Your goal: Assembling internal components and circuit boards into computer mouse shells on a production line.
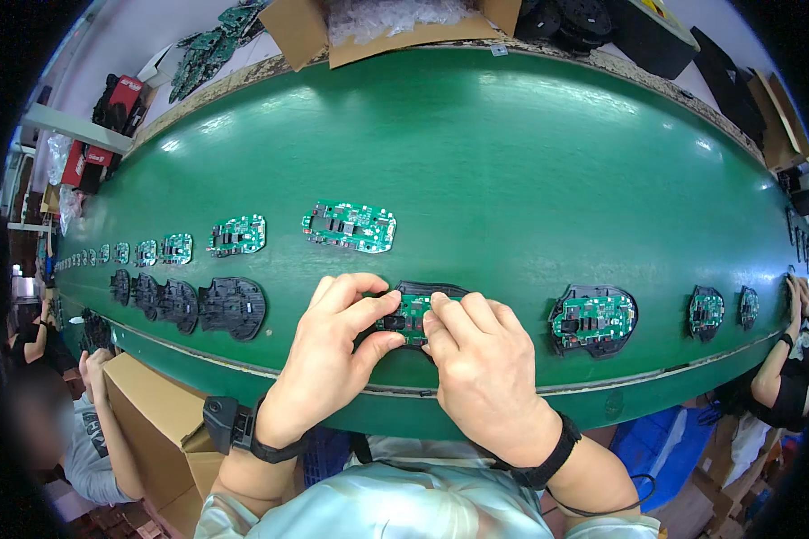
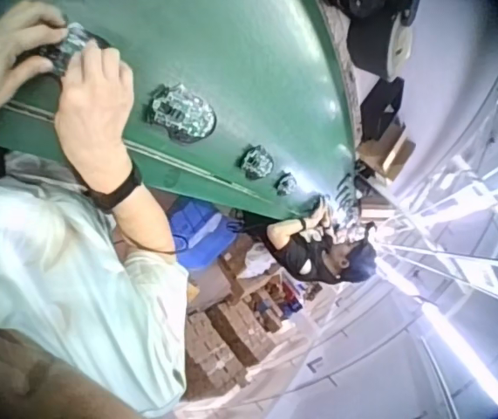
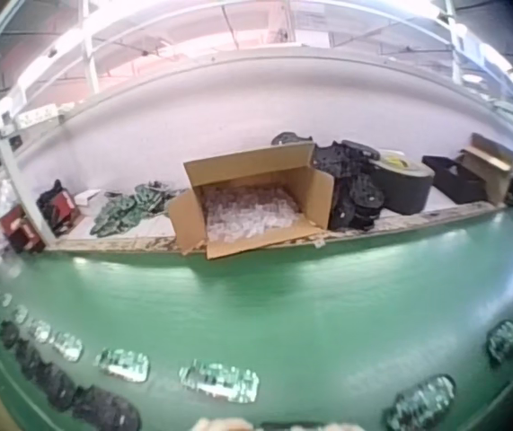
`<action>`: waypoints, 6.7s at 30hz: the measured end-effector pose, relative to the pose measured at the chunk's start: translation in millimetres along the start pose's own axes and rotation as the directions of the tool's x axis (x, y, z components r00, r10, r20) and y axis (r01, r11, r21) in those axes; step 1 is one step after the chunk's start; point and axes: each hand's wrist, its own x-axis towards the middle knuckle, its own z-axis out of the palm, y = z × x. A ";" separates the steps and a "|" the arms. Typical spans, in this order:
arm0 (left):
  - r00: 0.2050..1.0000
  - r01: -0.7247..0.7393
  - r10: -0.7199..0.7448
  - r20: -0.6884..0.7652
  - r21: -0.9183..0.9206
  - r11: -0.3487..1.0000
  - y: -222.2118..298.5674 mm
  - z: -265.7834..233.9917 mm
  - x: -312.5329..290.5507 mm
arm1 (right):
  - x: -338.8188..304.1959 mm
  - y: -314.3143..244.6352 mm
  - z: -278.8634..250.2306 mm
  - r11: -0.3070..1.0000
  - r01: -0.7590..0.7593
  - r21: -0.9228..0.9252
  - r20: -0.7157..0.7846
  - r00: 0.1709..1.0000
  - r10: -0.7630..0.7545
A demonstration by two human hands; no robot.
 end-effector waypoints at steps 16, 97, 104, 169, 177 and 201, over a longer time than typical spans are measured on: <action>0.998 -0.045 0.040 0.044 0.104 0.994 7.1 -8.5 -0.2 | -6.4 -6.3 -1.2 1.000 -0.017 0.019 -0.041 0.999 0.017; 0.762 0.274 -0.169 -0.625 0.075 0.959 -62.0 -130.2 -129.6 | 351.2 95.1 5.6 0.941 -0.323 -0.098 -0.197 0.933 0.300; 0.820 0.282 -0.166 -0.548 0.133 0.950 -62.1 -148.3 -125.3 | 367.7 104.4 -5.9 0.935 -0.275 -0.223 -0.207 0.951 0.230; 0.929 0.093 -0.079 -0.361 0.023 0.995 -146.2 -111.6 -144.5 | 90.5 -170.4 118.4 0.953 -0.104 0.285 0.080 0.993 0.084; 0.933 0.072 -0.066 -0.353 0.002 0.997 -148.8 -109.8 -145.7 | 104.8 -154.3 77.6 0.972 -0.072 0.223 0.015 0.997 0.071; 0.967 0.004 -0.025 -0.254 -0.083 0.997 -195.6 -163.1 -190.5 | 115.7 -226.1 121.7 0.958 0.157 0.238 0.189 0.960 -0.205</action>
